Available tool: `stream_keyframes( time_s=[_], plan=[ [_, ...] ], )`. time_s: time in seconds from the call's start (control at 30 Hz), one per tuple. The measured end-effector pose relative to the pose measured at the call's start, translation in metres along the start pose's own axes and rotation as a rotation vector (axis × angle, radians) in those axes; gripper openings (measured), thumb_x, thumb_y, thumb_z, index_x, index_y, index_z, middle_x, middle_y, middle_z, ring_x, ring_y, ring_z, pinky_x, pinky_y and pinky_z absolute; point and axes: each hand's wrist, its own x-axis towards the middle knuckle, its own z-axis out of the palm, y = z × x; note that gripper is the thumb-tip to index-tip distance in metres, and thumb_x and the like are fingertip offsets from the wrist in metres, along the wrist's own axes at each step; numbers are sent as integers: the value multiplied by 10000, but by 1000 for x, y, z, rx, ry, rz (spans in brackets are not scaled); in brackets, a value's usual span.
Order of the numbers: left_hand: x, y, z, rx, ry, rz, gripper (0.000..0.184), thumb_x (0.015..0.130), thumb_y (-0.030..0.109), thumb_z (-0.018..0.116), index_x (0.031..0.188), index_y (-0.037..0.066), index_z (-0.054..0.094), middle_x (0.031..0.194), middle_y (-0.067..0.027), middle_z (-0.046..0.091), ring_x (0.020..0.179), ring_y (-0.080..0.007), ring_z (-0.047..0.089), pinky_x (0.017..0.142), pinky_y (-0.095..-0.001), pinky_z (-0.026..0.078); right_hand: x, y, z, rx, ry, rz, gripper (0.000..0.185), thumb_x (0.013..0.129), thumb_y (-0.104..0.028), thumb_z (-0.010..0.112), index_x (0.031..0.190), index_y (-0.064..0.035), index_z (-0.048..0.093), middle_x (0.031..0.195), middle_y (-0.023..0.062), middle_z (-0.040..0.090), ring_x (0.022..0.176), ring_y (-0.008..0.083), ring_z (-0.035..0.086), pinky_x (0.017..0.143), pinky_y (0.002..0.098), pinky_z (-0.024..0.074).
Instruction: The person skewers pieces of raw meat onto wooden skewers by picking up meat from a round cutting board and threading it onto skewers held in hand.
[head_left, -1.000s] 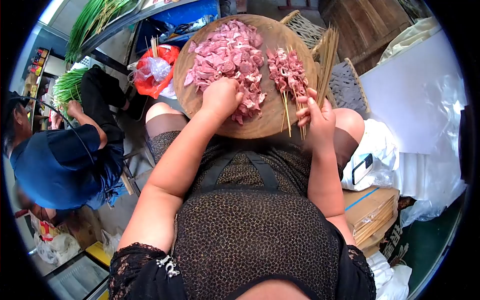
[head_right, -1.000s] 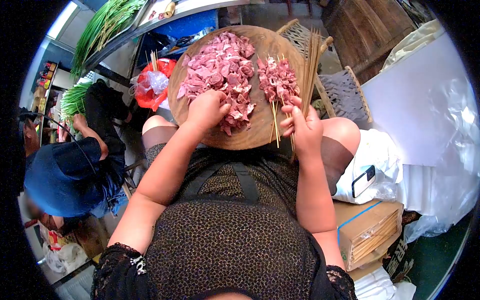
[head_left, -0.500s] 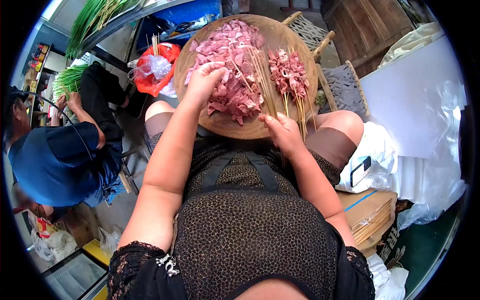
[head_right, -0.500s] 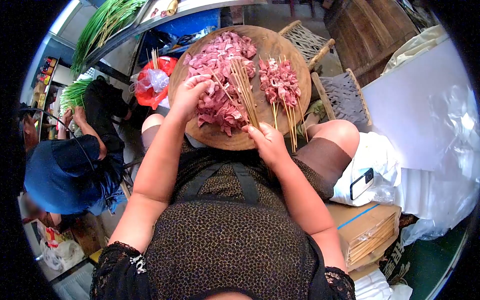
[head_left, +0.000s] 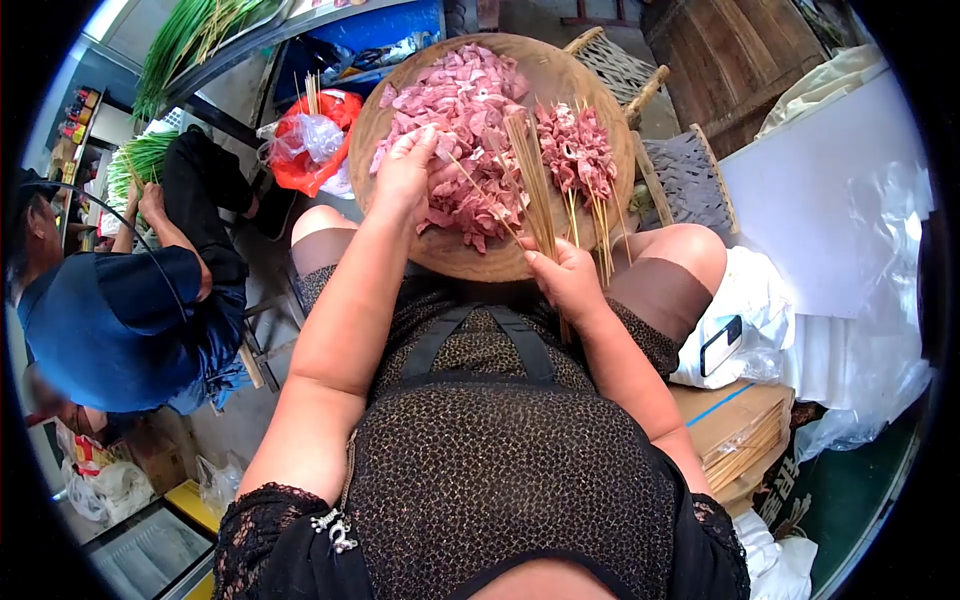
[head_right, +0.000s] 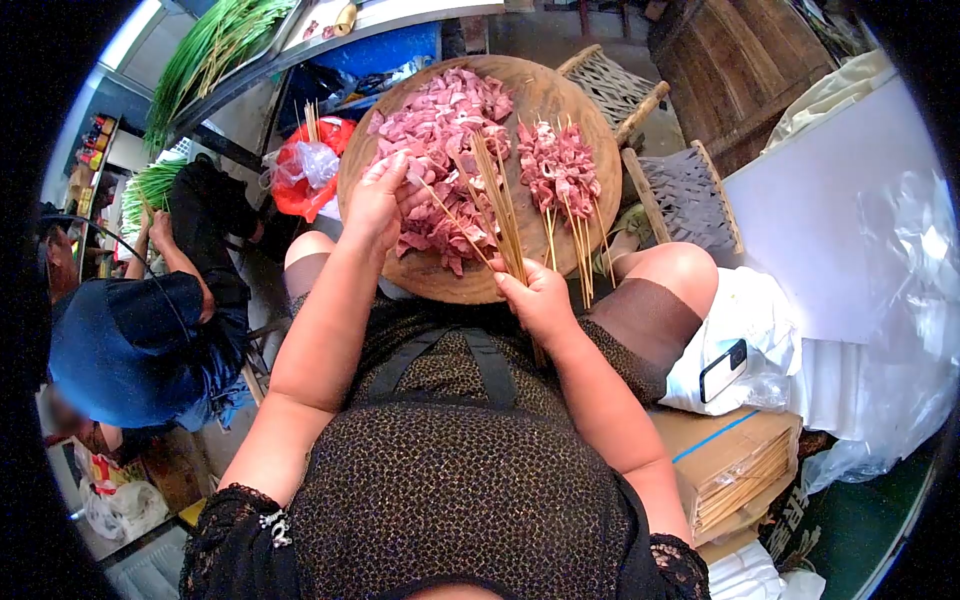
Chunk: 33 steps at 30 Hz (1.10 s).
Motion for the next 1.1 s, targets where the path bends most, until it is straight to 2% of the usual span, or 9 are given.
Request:
stream_keyframes(
  time_s=[0.2,0.43,0.5,0.63,0.7,0.83,0.93,1.0,1.1],
  plan=[
    [-2,3,6,-122,-9,65,205,915,162,484,1073,37,519,994,-83,605,882,-183,608,766,-307,532,1,2,0,-17,13,-23,220,831,-105,588,1034,-22,609,687,-59,518,539,19,422,496,173,348],
    [-6,5,11,-101,-3,53,202,909,120,483,1083,22,511,1005,-100,601,911,-203,607,768,-310,535,3,4,0,-25,41,-27,211,835,-108,583,1025,-22,614,707,-63,519,568,19,429,525,175,360],
    [-8,6,14,-138,-8,35,155,887,100,519,1019,20,539,911,-67,609,839,-178,620,711,-286,543,3,5,2,2,56,-68,212,836,-108,581,1025,-18,614,731,-60,528,613,23,449,565,177,378],
    [-12,11,18,-168,11,4,154,880,82,522,1009,-1,535,912,-92,616,822,-194,631,705,-284,546,3,7,2,-32,75,-115,213,838,-104,579,1027,-11,614,754,-56,538,655,28,468,607,181,396],
    [-11,12,16,-109,-6,-36,193,881,87,518,1053,1,529,928,-98,625,847,-211,628,732,-307,548,3,7,1,-79,82,-148,210,839,-98,578,1024,-7,616,767,-51,548,673,32,479,625,185,408],
    [-12,18,13,-1,-56,-78,191,867,96,545,1026,-9,537,941,-115,620,817,-206,631,697,-296,547,-1,-2,1,-108,77,-149,202,837,-95,579,1016,-10,621,767,-48,553,673,33,484,628,186,412],
    [-13,21,10,68,-113,-105,220,868,117,551,1053,-2,544,924,-103,625,795,-190,626,697,-299,542,-1,-2,-2,-148,78,-132,199,837,-98,582,1012,-15,625,760,-48,554,670,35,485,626,186,413],
    [-13,22,8,148,-140,-126,249,863,141,567,1073,6,557,898,-81,632,759,-150,614,687,-282,538,0,-1,-3,-160,62,-162,195,836,-96,582,1009,-17,626,749,-52,550,665,34,482,619,187,411],
    [-13,24,5,187,-210,-131,256,850,148,589,1063,9,567,910,-87,635,765,-154,616,680,-281,535,1,2,-6,-175,47,-157,190,835,-91,579,1002,-15,627,747,-56,546,664,34,476,615,188,408]
  ],
)
